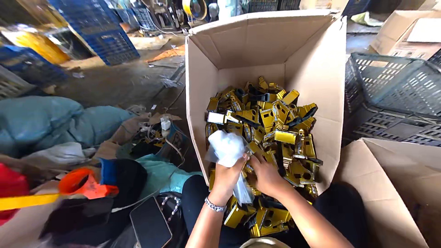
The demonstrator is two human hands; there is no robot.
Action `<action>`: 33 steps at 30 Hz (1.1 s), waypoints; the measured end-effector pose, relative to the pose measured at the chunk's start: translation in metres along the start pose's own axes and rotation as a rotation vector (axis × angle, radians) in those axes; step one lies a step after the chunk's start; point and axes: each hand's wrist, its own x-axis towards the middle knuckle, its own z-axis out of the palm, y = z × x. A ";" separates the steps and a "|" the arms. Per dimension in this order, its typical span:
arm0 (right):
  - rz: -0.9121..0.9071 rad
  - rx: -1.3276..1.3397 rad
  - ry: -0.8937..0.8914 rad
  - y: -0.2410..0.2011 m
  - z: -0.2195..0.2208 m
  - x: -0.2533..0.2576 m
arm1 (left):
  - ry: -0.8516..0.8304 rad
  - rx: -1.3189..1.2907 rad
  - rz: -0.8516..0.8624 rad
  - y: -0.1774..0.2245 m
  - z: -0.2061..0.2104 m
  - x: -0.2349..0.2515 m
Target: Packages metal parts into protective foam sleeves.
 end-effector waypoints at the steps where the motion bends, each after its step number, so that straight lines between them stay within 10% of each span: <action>1: 0.044 0.025 -0.027 0.000 0.001 0.006 | -0.030 0.084 0.053 -0.005 -0.004 0.000; 6: 0.110 0.562 0.134 0.016 0.003 0.020 | 0.029 0.704 0.529 -0.020 -0.013 0.003; 9: 0.068 0.992 0.151 0.021 -0.002 0.008 | 0.143 0.660 0.480 -0.025 -0.017 0.001; 18: 0.029 1.202 0.541 0.043 0.002 -0.018 | -0.198 0.266 0.289 -0.017 -0.005 -0.035; 22: -0.678 1.822 0.506 0.087 -0.032 -0.036 | -0.083 -0.157 -0.098 -0.004 -0.021 -0.018; 26: -0.119 1.217 0.202 0.054 -0.043 -0.022 | -0.107 0.059 0.059 -0.030 -0.015 -0.019; 33: 0.025 0.731 0.256 0.017 -0.006 -0.021 | -0.334 -0.112 -0.188 -0.005 0.002 -0.032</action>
